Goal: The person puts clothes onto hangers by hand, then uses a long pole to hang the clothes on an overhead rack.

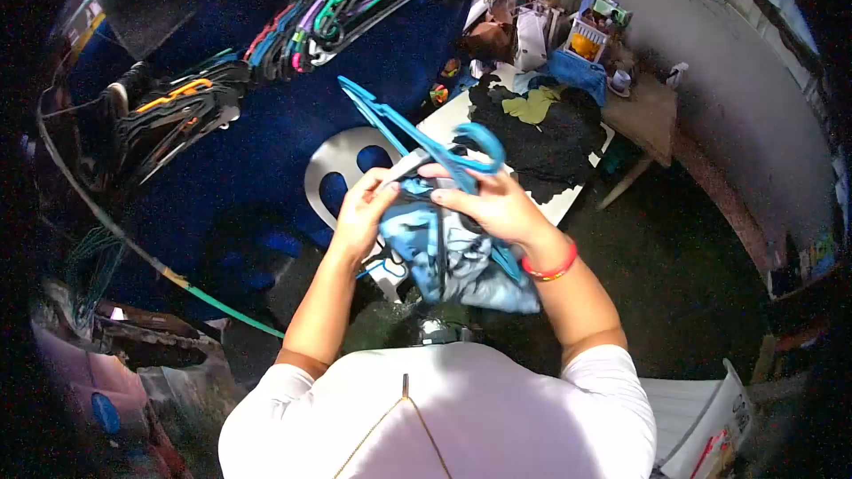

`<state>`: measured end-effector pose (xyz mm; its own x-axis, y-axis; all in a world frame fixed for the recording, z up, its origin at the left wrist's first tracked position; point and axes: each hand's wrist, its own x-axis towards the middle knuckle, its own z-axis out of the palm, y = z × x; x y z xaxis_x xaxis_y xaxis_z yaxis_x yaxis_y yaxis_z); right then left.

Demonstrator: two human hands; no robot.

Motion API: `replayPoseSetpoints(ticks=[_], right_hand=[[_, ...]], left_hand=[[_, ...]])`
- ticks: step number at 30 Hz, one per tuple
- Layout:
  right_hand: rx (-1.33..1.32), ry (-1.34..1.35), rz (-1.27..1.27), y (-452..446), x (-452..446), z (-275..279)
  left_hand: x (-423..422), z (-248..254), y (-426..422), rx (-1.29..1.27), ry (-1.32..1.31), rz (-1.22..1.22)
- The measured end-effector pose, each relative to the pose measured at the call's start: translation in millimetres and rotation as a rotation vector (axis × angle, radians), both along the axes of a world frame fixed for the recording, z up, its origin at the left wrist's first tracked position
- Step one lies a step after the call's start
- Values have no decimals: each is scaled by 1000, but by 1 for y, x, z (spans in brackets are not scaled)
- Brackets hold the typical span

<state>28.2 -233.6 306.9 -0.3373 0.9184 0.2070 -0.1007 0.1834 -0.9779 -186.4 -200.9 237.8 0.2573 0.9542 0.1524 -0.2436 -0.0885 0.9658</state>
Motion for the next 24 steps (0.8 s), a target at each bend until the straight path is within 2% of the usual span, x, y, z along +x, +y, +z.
replayPoseSetpoints(ticks=[2,4,6,8,10,12,13,14,15,16,17,18,20,22,23,24], right_hand=[[44,-182,-55,-15,13,10],[55,-165,-149,-27,23,10],[27,-166,-225,-42,29,13],[380,-299,-239,-48,31,22],[430,-315,-228,-56,26,34],[362,-269,-175,-58,19,35],[290,-177,-137,-57,14,30],[391,-220,-78,-49,17,17],[368,-173,-40,-51,11,19],[342,-128,-3,-54,5,20],[441,-200,68,-47,10,7],[432,-177,96,-50,7,8],[501,-279,101,-45,14,-3],[395,-257,8,-49,27,-19],[367,-274,-29,-49,36,-25],[342,-292,-66,-49,46,-30]], left_hand=[[-31,10,-11,-69,-117,64],[-63,10,-16,-20,-41,156],[-87,11,-22,190,223,214],[-94,15,-30,248,465,304],[-89,24,-36,490,741,588],[-80,15,-25,708,840,889],[-72,11,-25,490,731,881],[-61,5,-24,276,620,863],[-58,-42,0,221,307,682],[-39,-35,-12,-309,61,297],[-4,-18,-34,-484,-95,89],[21,-24,-38,-429,-376,-78],[34,-20,-29,-296,-490,-76],[17,5,-13,-227,-691,-215],[14,26,-12,-257,-655,-158],[-2,10,11,-151,-940,-586]])
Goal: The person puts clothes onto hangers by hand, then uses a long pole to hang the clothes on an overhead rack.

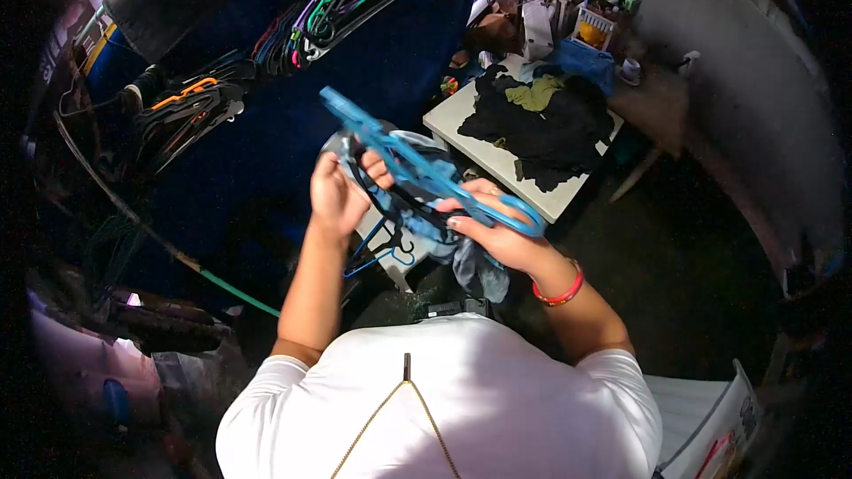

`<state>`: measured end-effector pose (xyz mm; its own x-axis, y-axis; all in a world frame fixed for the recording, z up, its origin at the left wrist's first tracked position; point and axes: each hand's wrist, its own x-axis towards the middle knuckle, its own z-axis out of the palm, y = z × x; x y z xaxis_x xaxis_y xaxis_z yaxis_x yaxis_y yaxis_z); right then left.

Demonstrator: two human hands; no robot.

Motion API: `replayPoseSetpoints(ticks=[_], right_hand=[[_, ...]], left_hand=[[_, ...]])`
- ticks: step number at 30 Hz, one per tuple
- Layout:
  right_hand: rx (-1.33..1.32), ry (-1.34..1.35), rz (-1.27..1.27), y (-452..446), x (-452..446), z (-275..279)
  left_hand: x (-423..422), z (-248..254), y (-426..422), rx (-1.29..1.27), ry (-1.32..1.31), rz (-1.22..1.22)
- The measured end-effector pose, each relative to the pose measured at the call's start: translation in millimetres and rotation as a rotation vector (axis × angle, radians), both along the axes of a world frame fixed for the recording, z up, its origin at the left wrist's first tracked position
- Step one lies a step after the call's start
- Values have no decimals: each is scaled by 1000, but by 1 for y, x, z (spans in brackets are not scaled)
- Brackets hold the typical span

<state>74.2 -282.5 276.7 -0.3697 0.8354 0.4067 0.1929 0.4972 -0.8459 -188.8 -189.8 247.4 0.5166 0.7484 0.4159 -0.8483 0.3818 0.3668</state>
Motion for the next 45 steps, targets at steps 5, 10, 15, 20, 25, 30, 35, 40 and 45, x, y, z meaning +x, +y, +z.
replayPoseSetpoints(ticks=[5,10,15,20,25,30,35,40,45], right_hand=[[-233,227,-160,-5,43,-24],[-321,611,-390,18,82,-40],[-304,630,-334,31,75,-29],[-148,325,-266,39,53,-13],[347,-137,-549,61,58,-20],[214,-279,-617,80,72,-69],[2,-25,-467,69,60,-63],[-14,-127,-70,51,62,-48],[-147,-200,135,40,61,-33]], left_hand=[[-7,51,4,-77,425,180],[-21,49,1,-85,864,338],[-29,28,-10,-61,1160,118],[-24,33,-19,-98,869,360],[-33,44,-49,-11,846,312],[-26,64,-59,122,803,500],[-31,-23,-28,-371,890,526],[-48,-18,-26,-454,788,695],[-57,-5,-33,-373,865,648]])
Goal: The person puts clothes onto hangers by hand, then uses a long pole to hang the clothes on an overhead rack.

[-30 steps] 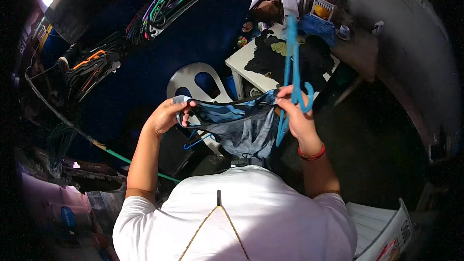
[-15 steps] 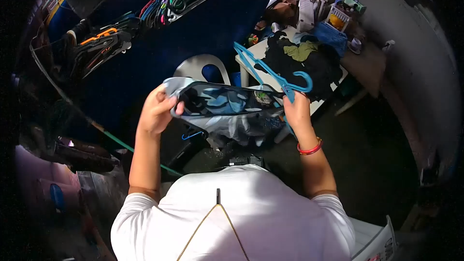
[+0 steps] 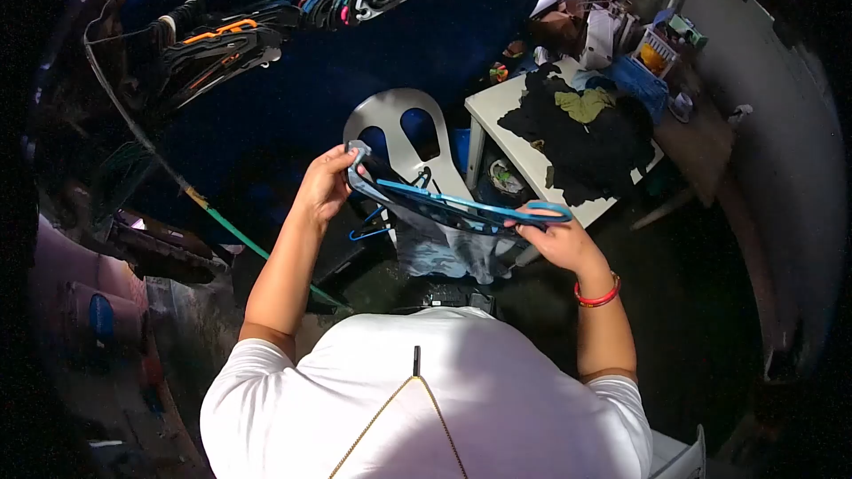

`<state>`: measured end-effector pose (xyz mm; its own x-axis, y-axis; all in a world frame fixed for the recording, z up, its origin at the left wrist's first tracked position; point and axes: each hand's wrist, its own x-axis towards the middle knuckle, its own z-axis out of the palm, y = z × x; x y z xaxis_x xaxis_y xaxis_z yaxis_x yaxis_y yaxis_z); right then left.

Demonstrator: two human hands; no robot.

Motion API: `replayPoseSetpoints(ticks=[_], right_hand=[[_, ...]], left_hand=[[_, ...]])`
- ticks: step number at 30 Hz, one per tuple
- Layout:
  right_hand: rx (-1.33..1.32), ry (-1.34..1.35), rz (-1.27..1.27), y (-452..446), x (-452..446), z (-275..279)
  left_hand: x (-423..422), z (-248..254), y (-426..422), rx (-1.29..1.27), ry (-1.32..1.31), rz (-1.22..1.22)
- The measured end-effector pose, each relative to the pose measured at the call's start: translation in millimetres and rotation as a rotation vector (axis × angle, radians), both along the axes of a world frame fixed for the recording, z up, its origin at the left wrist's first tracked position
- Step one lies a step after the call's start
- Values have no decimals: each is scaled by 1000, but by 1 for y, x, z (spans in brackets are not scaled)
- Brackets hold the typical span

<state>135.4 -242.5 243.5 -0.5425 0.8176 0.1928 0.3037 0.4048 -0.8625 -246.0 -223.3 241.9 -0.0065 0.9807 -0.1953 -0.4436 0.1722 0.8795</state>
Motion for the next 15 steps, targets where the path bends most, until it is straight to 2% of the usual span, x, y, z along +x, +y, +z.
replayPoseSetpoints(ticks=[5,6,7,9,12,15], right_hand=[[41,-53,50,10,-21,-2],[69,-46,43,11,-29,-3],[110,-107,26,10,-35,1],[123,-200,-54,6,-43,15],[280,-44,-75,7,-44,10],[349,-3,-118,8,-44,4]], left_hand=[[33,21,-16,-21,203,-358],[45,29,-21,1,268,-429],[45,24,-19,52,448,-501],[45,28,-18,197,961,-442],[44,41,-20,280,1117,-147],[48,49,-27,318,1113,-60]])
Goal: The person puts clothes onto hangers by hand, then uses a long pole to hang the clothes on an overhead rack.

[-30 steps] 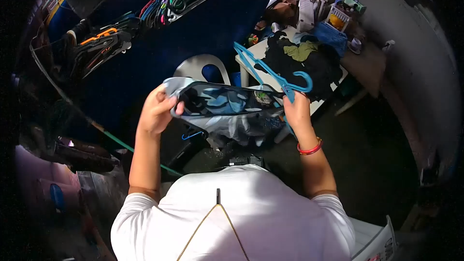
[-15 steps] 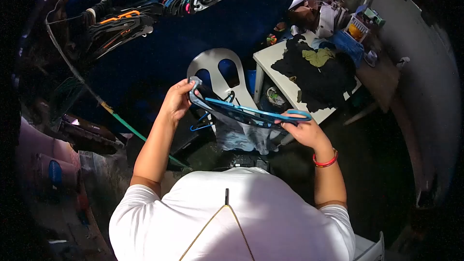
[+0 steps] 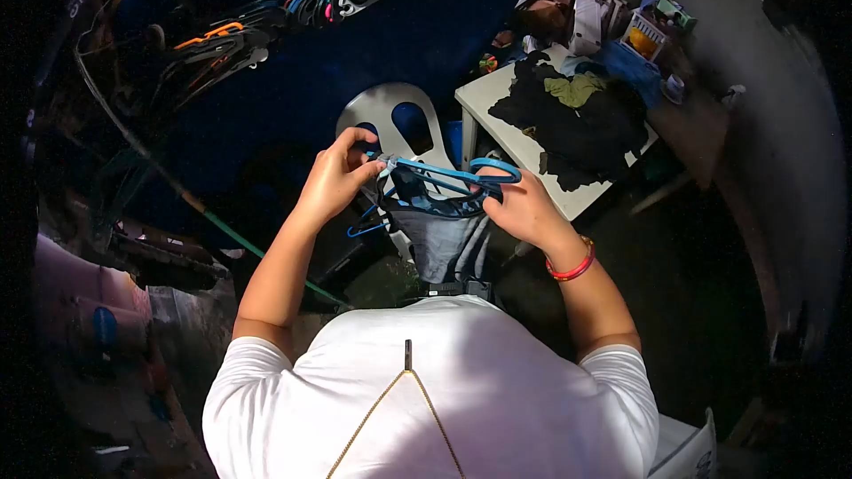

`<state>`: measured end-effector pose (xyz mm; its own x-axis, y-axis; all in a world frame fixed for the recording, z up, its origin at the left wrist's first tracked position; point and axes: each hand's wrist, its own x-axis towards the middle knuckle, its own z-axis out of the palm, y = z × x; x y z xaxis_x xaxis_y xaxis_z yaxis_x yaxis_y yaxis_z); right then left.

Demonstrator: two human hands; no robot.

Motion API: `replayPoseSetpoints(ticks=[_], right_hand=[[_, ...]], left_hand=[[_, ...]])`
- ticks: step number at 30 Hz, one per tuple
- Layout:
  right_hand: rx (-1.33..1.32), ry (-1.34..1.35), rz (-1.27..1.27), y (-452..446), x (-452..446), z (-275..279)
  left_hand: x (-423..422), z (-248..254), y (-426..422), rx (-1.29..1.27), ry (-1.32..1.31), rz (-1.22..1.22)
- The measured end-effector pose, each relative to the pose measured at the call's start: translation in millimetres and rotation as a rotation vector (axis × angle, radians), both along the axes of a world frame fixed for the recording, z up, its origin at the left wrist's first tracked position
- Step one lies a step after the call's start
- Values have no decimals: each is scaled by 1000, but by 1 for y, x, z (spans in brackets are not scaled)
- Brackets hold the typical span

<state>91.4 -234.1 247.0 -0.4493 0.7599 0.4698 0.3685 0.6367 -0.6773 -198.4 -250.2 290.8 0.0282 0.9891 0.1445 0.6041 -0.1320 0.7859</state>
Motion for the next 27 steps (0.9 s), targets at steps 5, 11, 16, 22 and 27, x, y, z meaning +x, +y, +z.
replayPoseSetpoints(ticks=[5,11,16,22,27], right_hand=[[51,-41,-285,2,-1,3],[460,-194,-456,3,3,8],[600,-162,-561,2,13,-17],[-726,905,-330,18,63,-71],[-792,1343,-223,36,107,-40]], left_hand=[[7,-1,-6,494,451,10],[7,-17,2,536,366,-143],[4,-29,7,339,196,53],[-14,-28,2,264,-352,32],[-19,-29,-14,415,-45,2]])
